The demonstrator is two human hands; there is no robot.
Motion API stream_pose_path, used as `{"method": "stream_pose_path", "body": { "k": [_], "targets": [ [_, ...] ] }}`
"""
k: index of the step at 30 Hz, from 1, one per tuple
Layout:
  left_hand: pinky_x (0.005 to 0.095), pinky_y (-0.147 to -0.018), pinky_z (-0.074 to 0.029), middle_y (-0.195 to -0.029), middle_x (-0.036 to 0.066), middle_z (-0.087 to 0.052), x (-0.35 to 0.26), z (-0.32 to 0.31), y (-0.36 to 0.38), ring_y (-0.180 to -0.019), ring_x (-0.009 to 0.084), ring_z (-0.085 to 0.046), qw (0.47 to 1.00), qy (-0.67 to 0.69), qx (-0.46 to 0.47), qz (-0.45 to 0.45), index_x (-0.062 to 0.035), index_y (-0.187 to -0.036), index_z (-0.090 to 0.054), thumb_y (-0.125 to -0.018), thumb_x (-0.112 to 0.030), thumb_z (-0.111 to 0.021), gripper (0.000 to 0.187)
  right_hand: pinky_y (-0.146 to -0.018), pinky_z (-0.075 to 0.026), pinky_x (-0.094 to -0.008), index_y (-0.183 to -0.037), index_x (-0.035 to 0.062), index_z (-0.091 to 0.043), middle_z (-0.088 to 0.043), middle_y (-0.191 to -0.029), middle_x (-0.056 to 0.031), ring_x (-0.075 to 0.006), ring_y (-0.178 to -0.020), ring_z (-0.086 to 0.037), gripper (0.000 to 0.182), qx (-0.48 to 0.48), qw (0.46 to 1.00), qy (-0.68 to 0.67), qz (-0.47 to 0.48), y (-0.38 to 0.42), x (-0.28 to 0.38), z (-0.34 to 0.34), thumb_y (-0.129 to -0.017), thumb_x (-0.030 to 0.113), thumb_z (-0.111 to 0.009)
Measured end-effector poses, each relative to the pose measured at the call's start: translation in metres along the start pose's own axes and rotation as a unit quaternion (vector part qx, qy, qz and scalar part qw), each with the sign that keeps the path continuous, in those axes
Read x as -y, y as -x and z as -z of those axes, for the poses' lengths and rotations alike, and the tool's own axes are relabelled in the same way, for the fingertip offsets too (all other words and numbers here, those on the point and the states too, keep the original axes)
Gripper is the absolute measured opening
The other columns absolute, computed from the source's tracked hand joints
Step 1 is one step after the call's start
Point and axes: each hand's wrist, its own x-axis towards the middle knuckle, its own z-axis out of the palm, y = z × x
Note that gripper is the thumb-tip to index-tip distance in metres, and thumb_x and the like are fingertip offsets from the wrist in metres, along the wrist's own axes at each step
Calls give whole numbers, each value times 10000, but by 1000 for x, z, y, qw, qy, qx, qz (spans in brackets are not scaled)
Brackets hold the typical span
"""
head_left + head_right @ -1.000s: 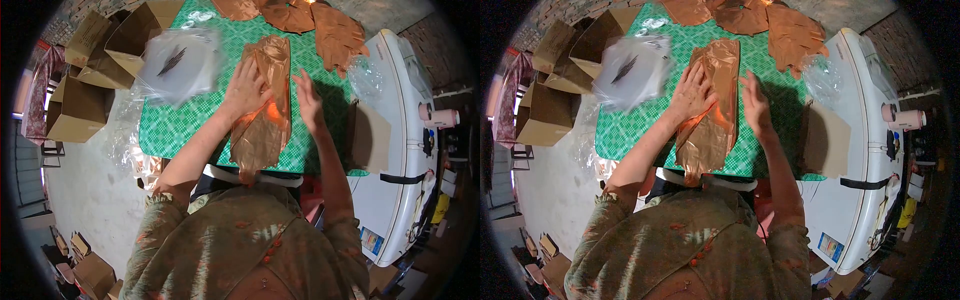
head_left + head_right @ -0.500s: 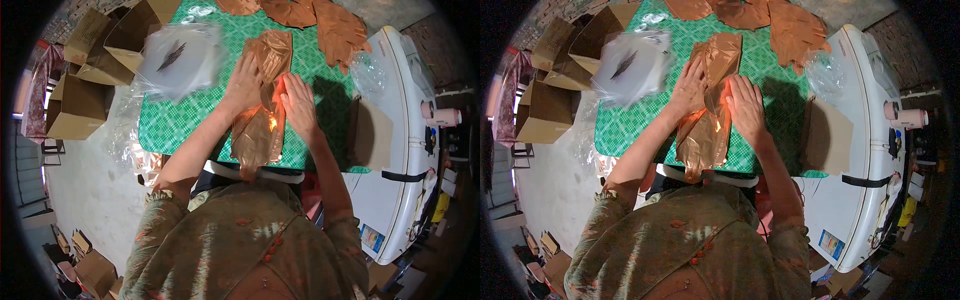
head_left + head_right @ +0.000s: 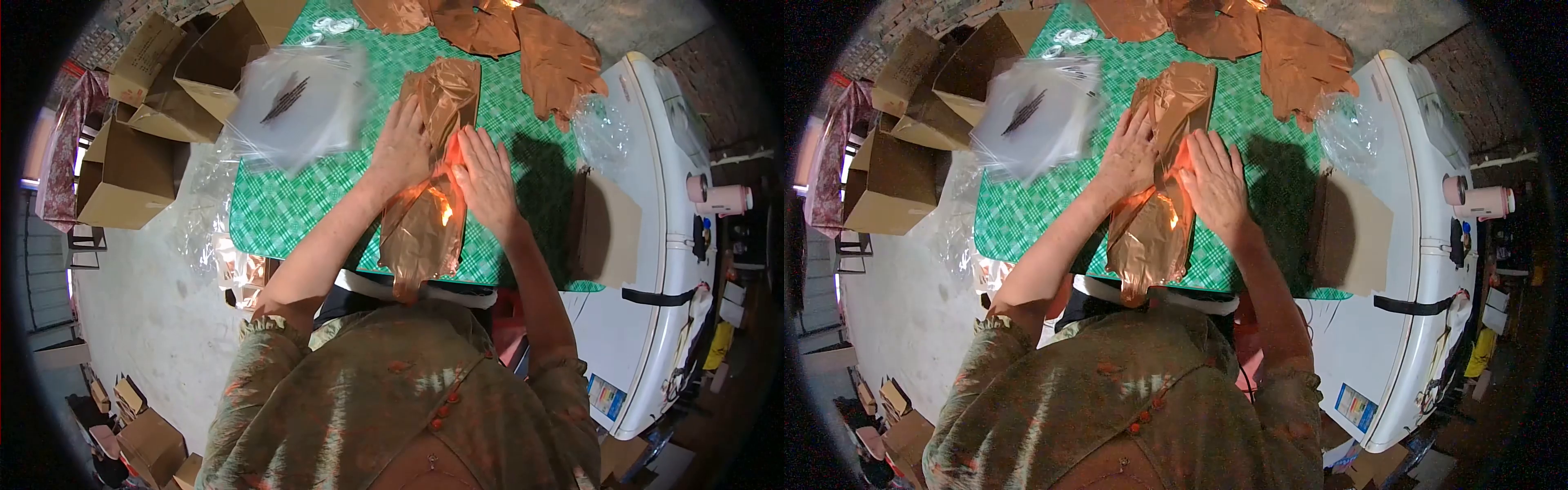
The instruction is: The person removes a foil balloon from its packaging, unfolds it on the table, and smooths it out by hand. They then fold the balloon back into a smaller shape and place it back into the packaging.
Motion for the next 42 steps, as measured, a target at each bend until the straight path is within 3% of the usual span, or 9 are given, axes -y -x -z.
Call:
{"method": "stream_pose_path", "body": {
  "k": [2, 5, 11, 18, 21, 26, 29, 32, 42],
  "targets": [
    [517, -1320, -71, -1703, 188, -268, 1, -6, 0, -1608, 352, -156, 999, -1, -32, -2, -37, -1603, -385, -977, -323, -523, 702, -1290, -143, -519, -1618, 34, -333, -325, -1691, -148, -311, -1584, -251, 625, 5, 1000, -3, 3, -1, 2, 0, -1074, 311, -466],
    [528, -1284, -163, -1627, 188, -409, 3, -9, 1, -1570, 353, -255, 998, 1, -67, -15, -7, -1551, -475, -990, -340, -526, 655, -1293, -132, -519, -1617, 37, -337, -318, -1696, -137, -291, -1589, -244, 637, 11, 1000, 0, 9, -1, 5, 0, -1065, 316, -490],
    [536, -1278, -201, -1631, 184, -398, 3, -13, -2, -1563, 357, -262, 993, 33, -112, -12, 2, -1565, -439, -972, -303, -495, 669, -1285, -129, -552, -1592, 31, -386, -348, -1683, -132, -281, -1580, -269, 664, 4, 999, 22, 25, 1, 4, -5, -1035, 351, -556],
    [556, -1271, -209, -1624, 184, -404, 3, -17, -2, -1560, 358, -269, 989, 55, -137, -12, -7, -1558, -450, -972, -314, -498, 663, -1277, -119, -584, -1602, 45, -373, -322, -1692, -134, -277, -1585, -253, 656, 17, 999, 44, 21, -1, 6, -4, -1044, 353, -528],
    [574, -1265, -202, -1620, 181, -411, 3, -18, -1, -1557, 357, -275, 988, 58, -140, -11, -17, -1557, -454, -981, -323, -489, 653, -1293, -95, -541, -1626, 66, -339, -273, -1715, -131, -269, -1602, -210, 643, 36, 998, 51, 12, -1, 10, 1, -1067, 344, -494],
    [589, -1265, -182, -1612, 177, -426, 2, -19, -1, -1557, 350, -283, 991, 42, -130, -2, -31, -1547, -473, -1002, -329, -452, 621, -1289, -93, -554, -1639, 105, -332, -250, -1720, -143, -271, -1606, -193, 622, 38, 997, 68, 17, 0, 11, 0, -1079, 335, -476],
    [586, -1267, -180, -1600, 186, -447, 2, -21, -2, -1557, 353, -289, 989, 47, -140, -5, -2, -1529, -487, -1007, -331, -425, 620, -1285, -92, -565, -1645, 125, -327, -235, -1723, -149, -276, -1609, -181, 623, 51, 996, 73, 14, -1, 10, 1, -1076, 327, -480],
    [576, -1272, -170, -1590, 195, -463, 3, -19, -2, -1557, 356, -290, 997, 4, -78, 0, 43, -1509, -498, -1013, -342, -396, 637, -1283, -93, -574, -1649, 146, -325, -223, -1726, -151, -284, -1610, -174, 630, 48, 996, 77, 18, -1, 10, 0, -1068, 322, -490],
    [565, -1267, -187, -1561, 228, -493, 3, -20, -2, -1546, 382, -307, 986, 55, -159, -4, 101, -1448, -541, -995, -348, -413, 651, -1272, -116, -591, -1624, 165, -391, -229, -1721, -144, -295, -1606, -178, 597, 45, 995, 84, 31, -1, 9, 1, -1056, 313, -504]
  ]
}}
